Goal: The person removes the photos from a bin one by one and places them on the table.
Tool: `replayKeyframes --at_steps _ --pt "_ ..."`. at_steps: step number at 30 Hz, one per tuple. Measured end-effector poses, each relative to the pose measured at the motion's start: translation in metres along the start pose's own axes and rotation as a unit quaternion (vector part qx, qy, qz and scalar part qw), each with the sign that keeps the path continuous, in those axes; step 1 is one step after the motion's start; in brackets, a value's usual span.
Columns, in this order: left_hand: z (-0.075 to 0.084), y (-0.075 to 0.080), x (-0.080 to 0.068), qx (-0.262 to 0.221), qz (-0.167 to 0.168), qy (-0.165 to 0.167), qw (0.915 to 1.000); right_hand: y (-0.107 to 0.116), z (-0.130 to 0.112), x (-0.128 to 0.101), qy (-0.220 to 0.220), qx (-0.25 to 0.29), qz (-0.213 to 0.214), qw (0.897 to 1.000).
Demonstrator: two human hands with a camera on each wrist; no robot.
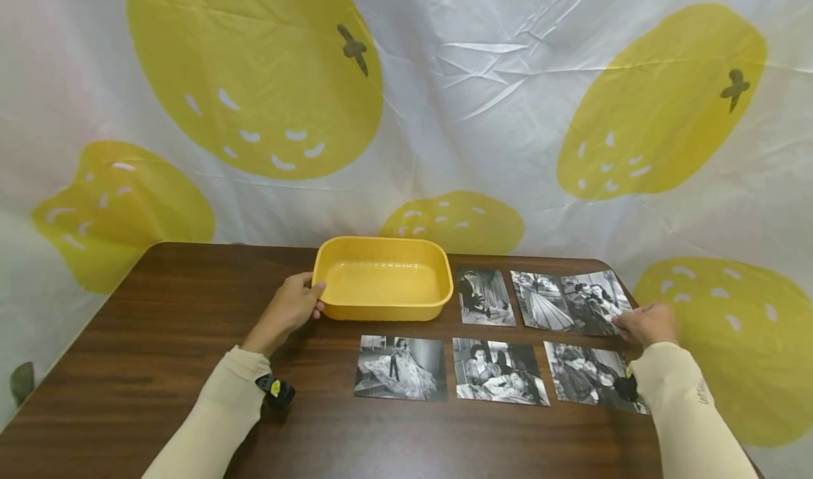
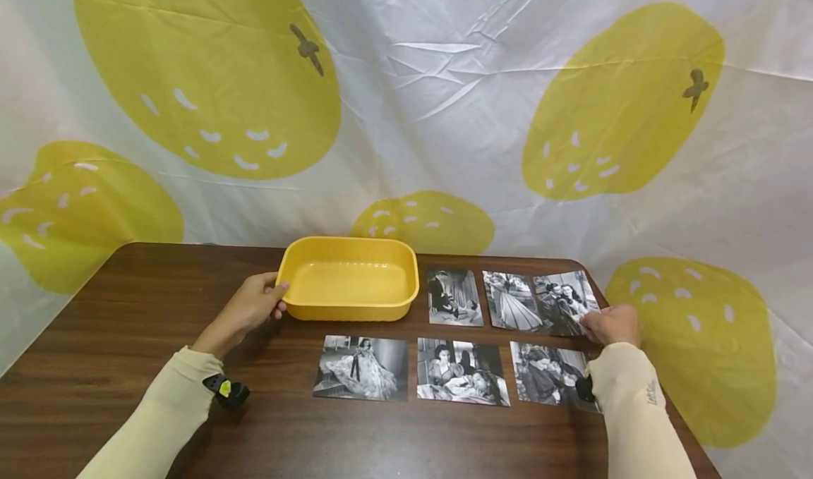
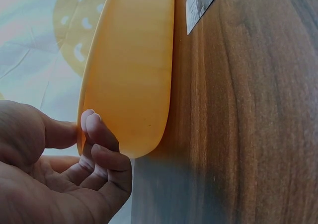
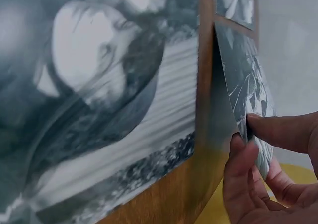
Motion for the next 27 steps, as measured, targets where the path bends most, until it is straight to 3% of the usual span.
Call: replayKeyframes --at_steps 3,6,19,23,27 --pt "-0.001 -0.001 0.000 -0.003 0.001 -0.003 1.0000 0.001 0.004 0.004 0.017 -0.095 0.019 0.995" --pt "-0.002 -0.001 -0.002 -0.006 -0.002 -0.002 1.0000 0.000 0.010 0.008 0.009 -0.149 0.018 0.989" --pt "-0.001 0.000 -0.004 0.006 0.003 0.000 1.0000 0.005 0.017 0.010 -0.011 -0.175 -0.026 0.984" --pt "-0.002 0.005 -0.003 0.062 0.017 -0.009 0.9979 0.007 0.012 0.008 0.001 -0.202 -0.047 0.978" --pt "0.000 0.018 -0.009 0.147 0.060 -0.026 0.9870 0.009 0.002 0.002 0.023 -0.189 -0.051 0.980"
Point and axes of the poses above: each hand's wrist, its own x-axis towards the middle knuckle, its own y-axis out of the back of the hand, z = x × y, the point moved 1 cm from there along x, towards the middle knuckle, and after that the axes turned 12 degrees about x, right-handed, at the moved point
